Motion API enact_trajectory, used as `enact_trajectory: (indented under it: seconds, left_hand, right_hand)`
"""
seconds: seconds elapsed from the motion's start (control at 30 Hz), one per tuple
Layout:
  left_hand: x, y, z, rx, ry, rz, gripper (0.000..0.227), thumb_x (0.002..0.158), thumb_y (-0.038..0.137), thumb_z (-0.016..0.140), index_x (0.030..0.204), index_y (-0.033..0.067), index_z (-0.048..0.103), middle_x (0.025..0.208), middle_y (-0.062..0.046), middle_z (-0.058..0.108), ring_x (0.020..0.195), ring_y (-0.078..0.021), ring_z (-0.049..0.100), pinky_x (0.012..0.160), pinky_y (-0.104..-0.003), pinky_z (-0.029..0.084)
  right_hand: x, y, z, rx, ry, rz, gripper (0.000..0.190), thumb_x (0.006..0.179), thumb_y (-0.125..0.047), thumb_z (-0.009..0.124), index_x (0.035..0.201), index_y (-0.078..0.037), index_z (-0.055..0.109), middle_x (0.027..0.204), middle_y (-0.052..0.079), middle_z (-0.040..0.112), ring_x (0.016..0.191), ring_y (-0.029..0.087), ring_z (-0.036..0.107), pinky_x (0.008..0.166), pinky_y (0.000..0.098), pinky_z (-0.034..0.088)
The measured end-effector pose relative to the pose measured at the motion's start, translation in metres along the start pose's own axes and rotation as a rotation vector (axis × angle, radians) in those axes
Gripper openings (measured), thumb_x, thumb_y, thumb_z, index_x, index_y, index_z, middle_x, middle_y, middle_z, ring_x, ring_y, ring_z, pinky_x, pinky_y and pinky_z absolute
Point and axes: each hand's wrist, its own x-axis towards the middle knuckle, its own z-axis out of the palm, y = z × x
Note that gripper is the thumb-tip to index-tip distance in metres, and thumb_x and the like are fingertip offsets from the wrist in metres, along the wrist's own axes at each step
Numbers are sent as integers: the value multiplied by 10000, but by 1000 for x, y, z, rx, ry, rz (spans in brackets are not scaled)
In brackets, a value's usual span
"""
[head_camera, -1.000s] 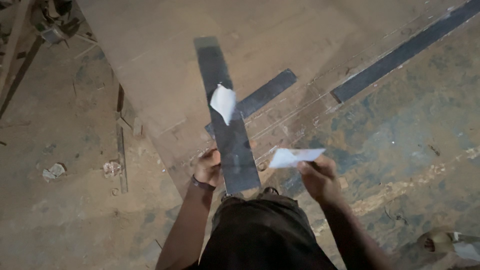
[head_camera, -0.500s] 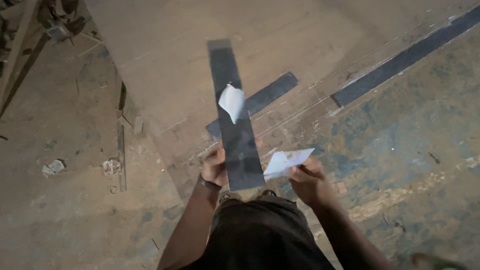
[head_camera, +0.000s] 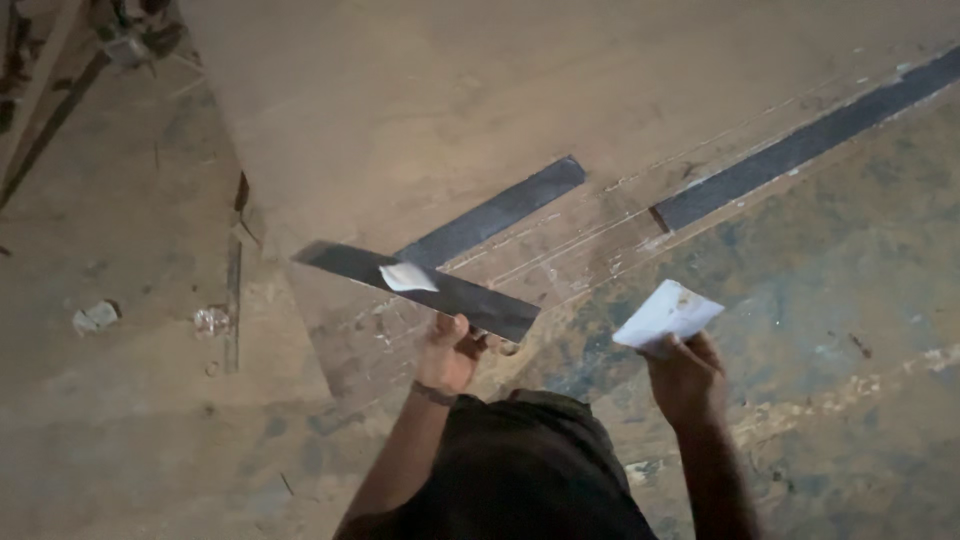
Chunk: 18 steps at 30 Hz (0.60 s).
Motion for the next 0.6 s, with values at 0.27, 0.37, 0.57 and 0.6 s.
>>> enact_trajectory:
  seconds: [0.27,0.37,0.57,0.6]
  left_hand:
    - [1,-73,-17,-38,114,73,258,986,171,782,1214,152,665,1112,5,673,1172,-256,660,1000,-506,576]
    - [5,-89,-23,92,208,95,301,911,219,747,1193,152,668,1152,-15,716,1141,-242,675,947,-522,583]
    - [19,-132,-49,-407,138,134,225,1053,130,751,964,75,552,1086,-131,671,1039,-295,684,1062,-664,511]
    - [23,-138,-54,-298,175,122,183,1003,101,750,1055,96,575,1057,-100,662,1001,-278,680,1065,-641,511]
  right_hand:
    - [32,-23,-43,-211,-141,66,312,979,-20,554,1284,27,601,1225,128,701,1124,271,673,976,433,543]
    - [51,-25,-43,-418,-119,17,274,1027,-16,558,1295,22,606,1235,128,703,1076,249,670,914,379,557]
    - [80,-29,-15,-210,-154,92,320,1016,31,555,1324,-28,619,1294,90,688,1168,234,659,984,417,537]
    - [83,-33,-8,-120,-200,125,330,996,28,557,1311,-46,623,1280,91,694,1167,258,670,987,465,545]
